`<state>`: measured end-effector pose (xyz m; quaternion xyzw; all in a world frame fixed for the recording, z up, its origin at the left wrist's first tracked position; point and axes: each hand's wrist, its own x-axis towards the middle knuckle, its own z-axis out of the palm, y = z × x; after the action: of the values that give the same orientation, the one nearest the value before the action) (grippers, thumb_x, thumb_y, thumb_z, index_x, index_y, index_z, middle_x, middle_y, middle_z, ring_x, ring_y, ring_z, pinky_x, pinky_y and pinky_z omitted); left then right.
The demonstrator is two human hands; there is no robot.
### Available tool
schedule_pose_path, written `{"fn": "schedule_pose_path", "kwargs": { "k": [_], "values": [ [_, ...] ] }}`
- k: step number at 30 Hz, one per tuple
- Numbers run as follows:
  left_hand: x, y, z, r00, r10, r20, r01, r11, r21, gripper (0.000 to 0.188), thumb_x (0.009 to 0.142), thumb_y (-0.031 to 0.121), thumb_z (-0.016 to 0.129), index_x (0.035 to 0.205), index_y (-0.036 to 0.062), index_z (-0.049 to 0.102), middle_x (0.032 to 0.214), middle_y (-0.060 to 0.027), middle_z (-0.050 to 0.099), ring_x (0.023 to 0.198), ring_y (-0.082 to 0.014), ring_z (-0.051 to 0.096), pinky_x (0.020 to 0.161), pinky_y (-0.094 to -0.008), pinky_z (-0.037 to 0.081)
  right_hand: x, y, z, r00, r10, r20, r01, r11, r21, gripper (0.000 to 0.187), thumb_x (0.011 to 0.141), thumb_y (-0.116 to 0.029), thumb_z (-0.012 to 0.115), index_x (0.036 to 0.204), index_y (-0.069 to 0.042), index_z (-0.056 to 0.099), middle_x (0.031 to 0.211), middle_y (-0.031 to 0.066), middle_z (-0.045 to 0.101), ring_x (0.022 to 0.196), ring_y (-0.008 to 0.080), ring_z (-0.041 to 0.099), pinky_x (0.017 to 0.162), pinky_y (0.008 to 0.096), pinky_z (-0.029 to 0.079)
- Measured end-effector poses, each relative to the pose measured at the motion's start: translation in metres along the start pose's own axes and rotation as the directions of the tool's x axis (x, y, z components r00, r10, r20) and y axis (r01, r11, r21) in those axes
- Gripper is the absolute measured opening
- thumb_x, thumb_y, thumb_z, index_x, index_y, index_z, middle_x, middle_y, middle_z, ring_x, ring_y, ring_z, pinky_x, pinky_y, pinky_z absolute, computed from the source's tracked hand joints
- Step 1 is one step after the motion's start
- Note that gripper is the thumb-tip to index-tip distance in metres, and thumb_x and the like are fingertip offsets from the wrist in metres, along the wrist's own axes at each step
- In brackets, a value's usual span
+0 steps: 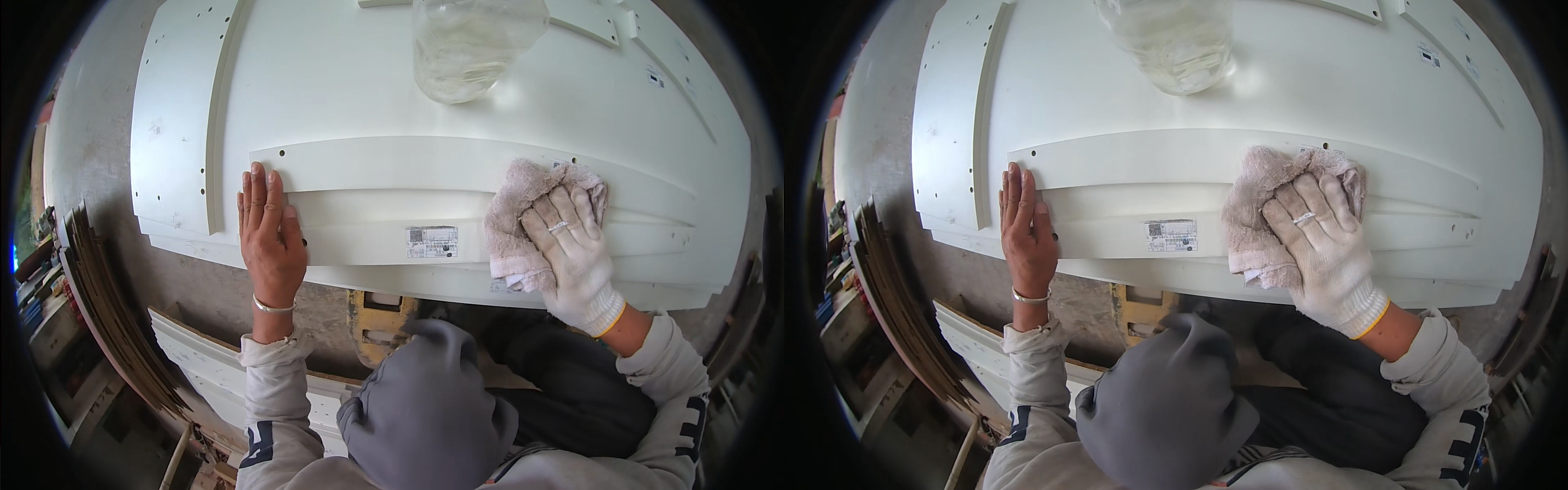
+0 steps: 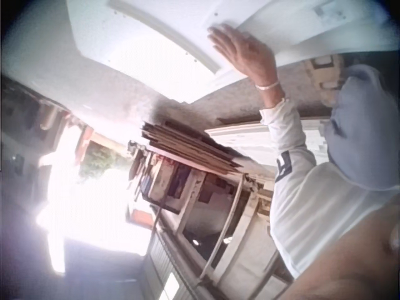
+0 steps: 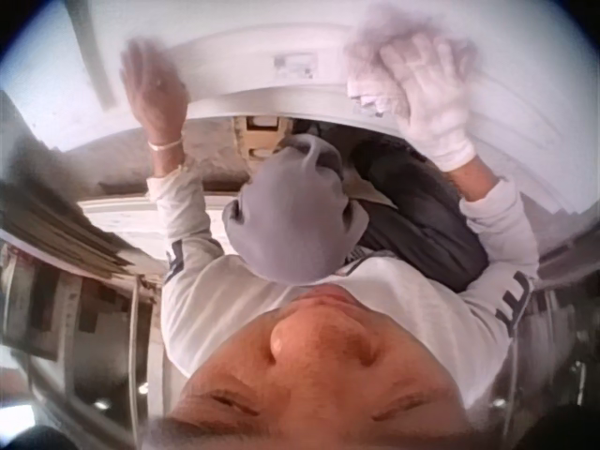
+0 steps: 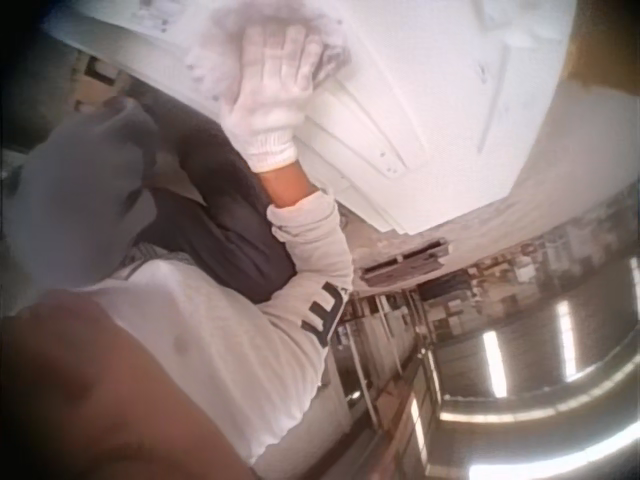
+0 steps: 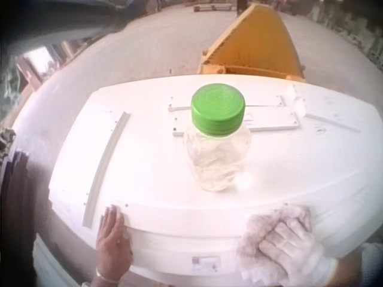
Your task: The person sits on the floor and wipes white flat panels with a cloth, occasionally using a plastic bottle to apply liquid. They then use a blue scraper to remove labels from the panels.
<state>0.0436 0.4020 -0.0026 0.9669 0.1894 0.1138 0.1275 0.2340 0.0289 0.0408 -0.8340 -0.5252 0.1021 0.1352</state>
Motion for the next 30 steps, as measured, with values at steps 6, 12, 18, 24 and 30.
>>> {"fn": "schedule_pose_path", "kwargs": {
  "k": [6,12,18,24,30],
  "values": [
    [0.0,0.002,-0.004,1.0,0.011,0.023,-0.011,1.0,-0.022,0.05,0.1,0.003,0.053,0.15,-0.0005,0.055,0.161,-0.0225,0.046,0.153,-0.0408,0.038,0.126,-0.0502,0.029,0.007,-0.004,-0.002,1.0,0.004,-0.023,-0.004,1.0,-0.002,0.062,0.089,-0.049,0.067,0.128,-0.002,0.069,0.133,0.0193,0.064,0.138,0.0405,0.052,0.124,0.0586,0.027],
    [0.002,0.0,-0.007,0.998,0.048,0.047,-0.047,0.999,-0.026,0.052,0.1,0.0,0.052,0.151,-0.0003,0.053,0.161,-0.024,0.044,0.153,-0.0418,0.036,0.127,-0.0509,0.027,0.05,-0.032,0.009,0.997,-0.074,-0.016,0.076,0.99,0.121,0.065,0.092,-0.053,0.064,0.133,-0.003,0.068,0.134,0.019,0.066,0.142,0.0365,0.05,0.126,0.0554,0.027],
    [0.004,0.0,-0.004,0.993,0.088,0.077,-0.088,0.996,-0.008,0.055,0.101,0.002,0.05,0.157,0.0028,0.047,0.165,-0.0216,0.038,0.156,-0.0396,0.032,0.128,-0.0507,0.024,0.137,-0.111,0.056,0.981,-0.182,-0.064,0.19,0.972,0.142,0.063,0.102,-0.05,0.053,0.145,-0.005,0.06,0.152,0.0207,0.057,0.148,0.0338,0.047,0.13,0.0469,0.021],
    [0.0,-0.004,-0.004,0.995,0.063,0.078,-0.069,0.995,0.078,0.053,0.103,0.005,0.048,0.157,0.0032,0.046,0.166,-0.0203,0.039,0.156,-0.0387,0.032,0.128,-0.0492,0.024,0.102,-0.07,0.035,0.987,-0.147,-0.069,0.157,0.97,0.184,0.055,0.1,-0.043,0.059,0.142,-0.007,0.063,0.151,0.0201,0.057,0.147,0.0329,0.047,0.129,0.0492,0.024],
    [0.0,-0.004,-0.003,0.995,0.094,0.043,-0.096,0.995,0.032,0.053,0.103,0.005,0.049,0.155,0.0012,0.047,0.165,-0.0213,0.039,0.156,-0.0397,0.031,0.128,-0.0493,0.024,0.019,-0.002,-0.016,0.996,0.004,0.084,-0.007,0.999,0.041,0.052,0.096,-0.042,0.065,0.137,-0.011,0.066,0.145,0.0139,0.062,0.15,0.0313,0.043,0.129,0.0505,0.023]
  ]
}}
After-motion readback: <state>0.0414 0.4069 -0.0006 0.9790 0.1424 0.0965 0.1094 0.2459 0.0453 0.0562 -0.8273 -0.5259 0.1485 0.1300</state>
